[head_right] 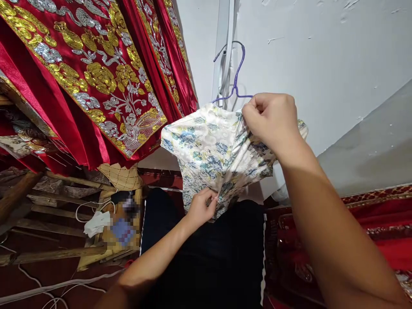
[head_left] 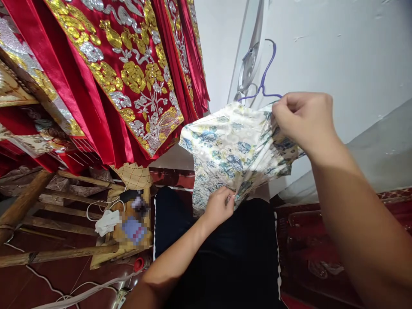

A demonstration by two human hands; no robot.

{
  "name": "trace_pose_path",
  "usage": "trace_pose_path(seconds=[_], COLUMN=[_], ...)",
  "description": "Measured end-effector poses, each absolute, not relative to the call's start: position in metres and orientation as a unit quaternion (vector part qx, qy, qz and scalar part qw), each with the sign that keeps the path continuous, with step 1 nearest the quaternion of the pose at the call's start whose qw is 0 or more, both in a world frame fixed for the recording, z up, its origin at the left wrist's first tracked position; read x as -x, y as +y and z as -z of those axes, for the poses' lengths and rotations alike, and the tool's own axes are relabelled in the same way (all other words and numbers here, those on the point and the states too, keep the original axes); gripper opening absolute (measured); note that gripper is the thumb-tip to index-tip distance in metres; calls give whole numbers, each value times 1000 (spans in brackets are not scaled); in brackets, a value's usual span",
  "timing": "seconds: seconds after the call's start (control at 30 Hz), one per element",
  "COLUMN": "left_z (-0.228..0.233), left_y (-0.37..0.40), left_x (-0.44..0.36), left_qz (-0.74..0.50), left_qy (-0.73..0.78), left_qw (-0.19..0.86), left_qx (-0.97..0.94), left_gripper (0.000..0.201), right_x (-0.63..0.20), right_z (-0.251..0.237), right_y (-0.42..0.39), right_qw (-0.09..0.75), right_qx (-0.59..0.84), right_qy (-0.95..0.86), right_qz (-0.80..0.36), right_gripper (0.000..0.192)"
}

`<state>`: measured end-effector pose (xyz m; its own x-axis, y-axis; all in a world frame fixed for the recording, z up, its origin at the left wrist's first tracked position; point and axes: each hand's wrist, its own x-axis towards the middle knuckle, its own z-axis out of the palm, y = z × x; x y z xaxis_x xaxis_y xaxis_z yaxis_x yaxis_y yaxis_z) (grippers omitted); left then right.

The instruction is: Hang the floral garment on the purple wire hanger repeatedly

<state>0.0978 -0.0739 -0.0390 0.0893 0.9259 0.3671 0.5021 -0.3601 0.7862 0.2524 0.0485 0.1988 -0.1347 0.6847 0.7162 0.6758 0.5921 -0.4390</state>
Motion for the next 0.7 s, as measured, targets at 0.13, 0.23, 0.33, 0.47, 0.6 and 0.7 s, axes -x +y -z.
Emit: trace_pose_path(seconds=[0.13,0.23,0.33,0.47,0.6,0.7], left_z=[-3,-67,-131,-173,-168,-155], left_y=[-58,-34,-9,10,10,6], left_x=[-83,-71,-65,-68,-69,-69], left_qz=[-420,-517,-582,-519,-505,-542], left_qy=[463,395,358,351,355,359], left_qw=[215,148,80,19,-5,5], left_qx=[-750,-745,-726,-779,-787,-760], left_gripper=[15,30,35,18,17,17], right_x=[-241,-233,-224,-214,-203,-191], right_z=[-190,-180,-175,-156,-120,-106], right_y=[41,32,28,31,36,40], right_qw=[536,589,649,675,698,703], right_qx=[443,419,358,322,328,320], right_qy=[-717,-670,-590,-539,-506,-490], right_qz=[-47,-167,-319,-387,-386,-403], right_gripper=[22,19,16,13,18,18])
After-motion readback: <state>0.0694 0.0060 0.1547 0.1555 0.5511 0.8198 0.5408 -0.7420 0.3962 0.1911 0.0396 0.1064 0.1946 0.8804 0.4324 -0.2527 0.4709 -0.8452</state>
